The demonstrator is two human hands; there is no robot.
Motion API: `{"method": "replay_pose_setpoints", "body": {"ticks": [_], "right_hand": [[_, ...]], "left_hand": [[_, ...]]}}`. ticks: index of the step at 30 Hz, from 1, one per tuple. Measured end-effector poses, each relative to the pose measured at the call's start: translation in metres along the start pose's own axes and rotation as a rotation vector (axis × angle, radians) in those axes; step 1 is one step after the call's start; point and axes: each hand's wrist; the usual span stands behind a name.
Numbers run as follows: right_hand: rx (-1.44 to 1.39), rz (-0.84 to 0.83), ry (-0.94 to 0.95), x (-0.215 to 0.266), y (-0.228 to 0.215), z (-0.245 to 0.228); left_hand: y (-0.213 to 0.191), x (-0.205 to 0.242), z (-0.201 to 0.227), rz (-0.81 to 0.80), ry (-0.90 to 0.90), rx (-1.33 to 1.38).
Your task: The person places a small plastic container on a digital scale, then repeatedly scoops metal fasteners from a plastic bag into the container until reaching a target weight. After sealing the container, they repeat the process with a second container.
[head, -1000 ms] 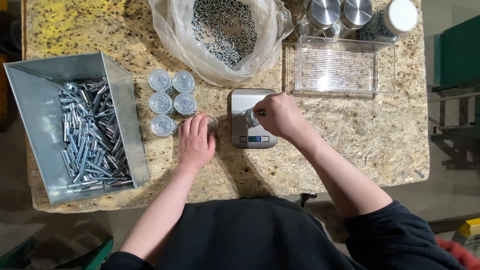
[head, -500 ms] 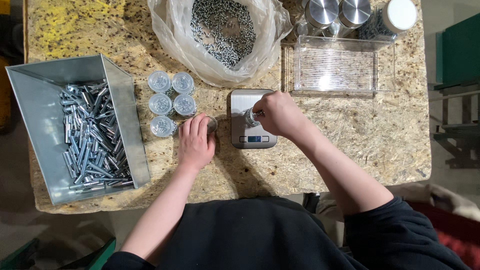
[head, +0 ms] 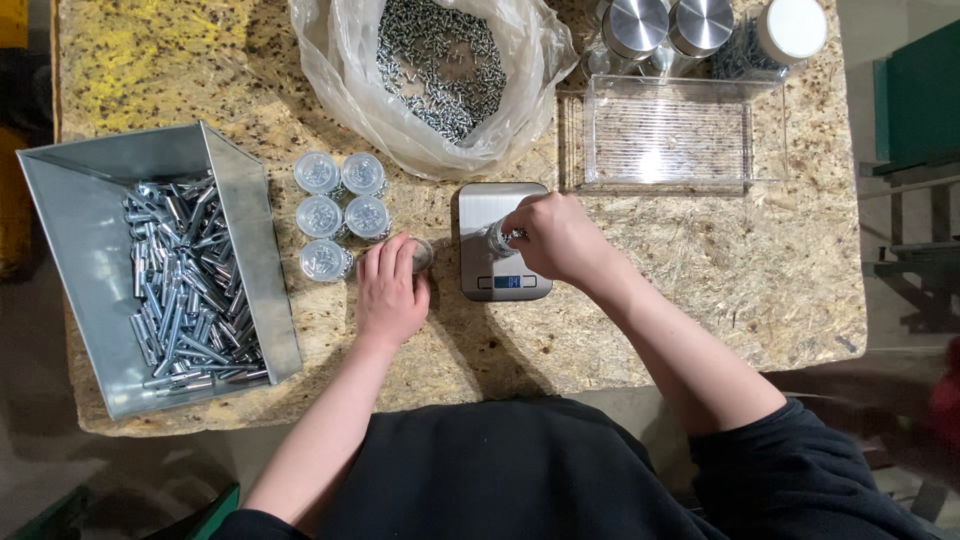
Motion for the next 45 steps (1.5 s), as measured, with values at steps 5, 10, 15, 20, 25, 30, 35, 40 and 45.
{"method": "replay_pose_setpoints", "body": {"ticks": [5, 10, 15, 20, 25, 30, 35, 40, 45], "right_hand": [[-0.050, 0.003, -0.011, 0.002, 0.002, 0.005], [-0.050, 0.000, -0.064, 0.004, -0.003, 0.007], [-0.089, -0.009, -0.042, 0.007, -0.007, 0.011], [-0.147, 0.050, -0.099, 0.005, -0.032, -0.023], [0.049, 0.064, -0.262, -0.022, 0.000, -0.023], [0.435, -0.054, -0.281, -0.053, 0.039, -0.035], [0.534, -0.186, -0.241, -0.075, 0.069, -0.025], [0.446, -0.183, -0.216, -0.068, 0.047, -0.039], [0.118, 0.055, -0.186, -0.033, -0.023, -0.033]], "left_hand": [[0.004, 0.002, -0.001, -0.002, -0.003, 0.000], [0.000, 0.001, 0.000, -0.010, -0.003, 0.006], [0.001, 0.000, 0.001, -0.021, -0.004, 0.008], [0.005, 0.002, -0.001, -0.027, 0.002, -0.011], [0.001, 0.001, 0.001, -0.081, -0.031, 0.004], [0.002, 0.002, 0.000, -0.039, -0.030, -0.003], [0.019, 0.008, -0.005, 0.039, -0.007, -0.015], [0.001, 0.004, 0.000, 0.058, -0.009, 0.015], [-0.009, -0.003, 0.001, 0.083, -0.008, 0.034]]}}
Point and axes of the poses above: each hand's wrist, its own x-axis away from the middle knuckle, its own y-axis out of the palm, z = x × y, and after that the axes turned 13 degrees about -x, right-handed
